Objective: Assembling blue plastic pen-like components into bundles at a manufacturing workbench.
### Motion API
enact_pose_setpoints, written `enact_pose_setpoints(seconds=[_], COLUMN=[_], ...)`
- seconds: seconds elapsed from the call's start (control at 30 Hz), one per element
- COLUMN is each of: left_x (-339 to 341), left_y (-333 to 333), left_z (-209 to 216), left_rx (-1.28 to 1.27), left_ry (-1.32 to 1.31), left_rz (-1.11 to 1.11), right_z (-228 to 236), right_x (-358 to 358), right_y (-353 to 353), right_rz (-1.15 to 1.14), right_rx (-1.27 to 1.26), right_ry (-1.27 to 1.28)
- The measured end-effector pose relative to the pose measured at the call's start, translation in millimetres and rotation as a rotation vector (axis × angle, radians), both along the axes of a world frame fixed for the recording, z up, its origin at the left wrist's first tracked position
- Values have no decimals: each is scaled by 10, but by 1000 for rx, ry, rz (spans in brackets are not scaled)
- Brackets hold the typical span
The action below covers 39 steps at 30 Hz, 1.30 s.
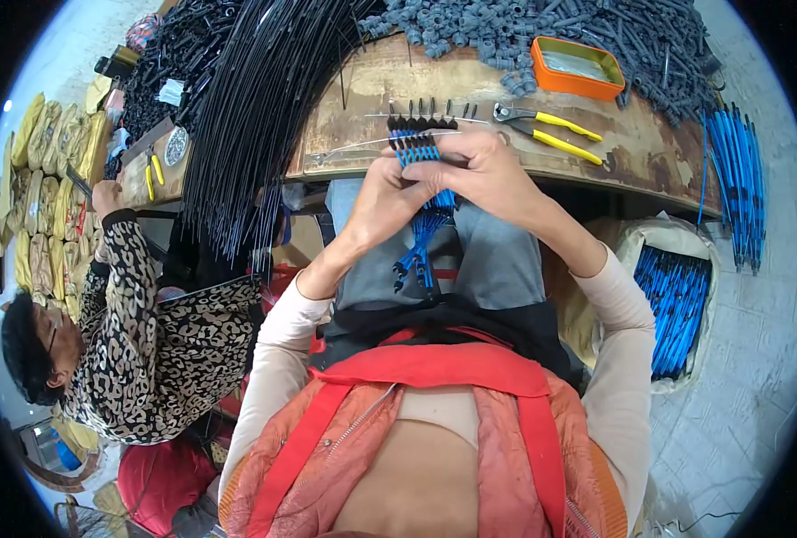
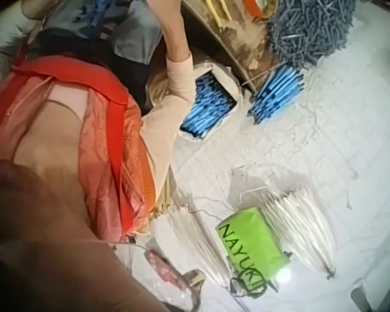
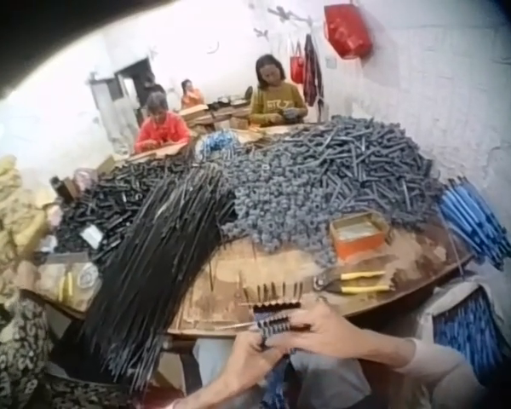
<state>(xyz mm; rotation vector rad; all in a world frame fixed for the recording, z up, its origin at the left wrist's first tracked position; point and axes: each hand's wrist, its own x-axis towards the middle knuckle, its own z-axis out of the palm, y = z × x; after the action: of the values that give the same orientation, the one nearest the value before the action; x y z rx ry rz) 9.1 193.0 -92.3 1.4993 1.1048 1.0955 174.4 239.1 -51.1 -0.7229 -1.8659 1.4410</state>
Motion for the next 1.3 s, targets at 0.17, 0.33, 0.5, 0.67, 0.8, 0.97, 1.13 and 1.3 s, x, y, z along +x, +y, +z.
enact_pose_setpoints(seconds=[0.17,0.33,0.5,0.67,0.8,0.97,1.13,1.3], left_x=[26,-16,5,52,-9,-327,-554,-468], left_y=[19,-162,-225,-158,-312,-523,-163,164], left_z=[306,-249,-421,-318,-488,-367,-250,-10], left_rx=[-34,-144,-155,-135,-206,8,410,476], left_ry=[-87,-653,-898,-983,-1200,-140,573,527], left_rz=[49,184,209,394,474,709,298,71], right_z=[107,198,0,210,130,176,125,41], right_x=[-55,-197,-355,-372,-419,-361,-374,-276], right_y=[86,158,153,231,284,232,115,29], right_rz=[-45,-37,59,20,6,39,77,153], right_rx=[33,177,165,-48,-129,-11,52,-17], right_ry=[23,-49,-268,-123,-76,-189,-59,-12])
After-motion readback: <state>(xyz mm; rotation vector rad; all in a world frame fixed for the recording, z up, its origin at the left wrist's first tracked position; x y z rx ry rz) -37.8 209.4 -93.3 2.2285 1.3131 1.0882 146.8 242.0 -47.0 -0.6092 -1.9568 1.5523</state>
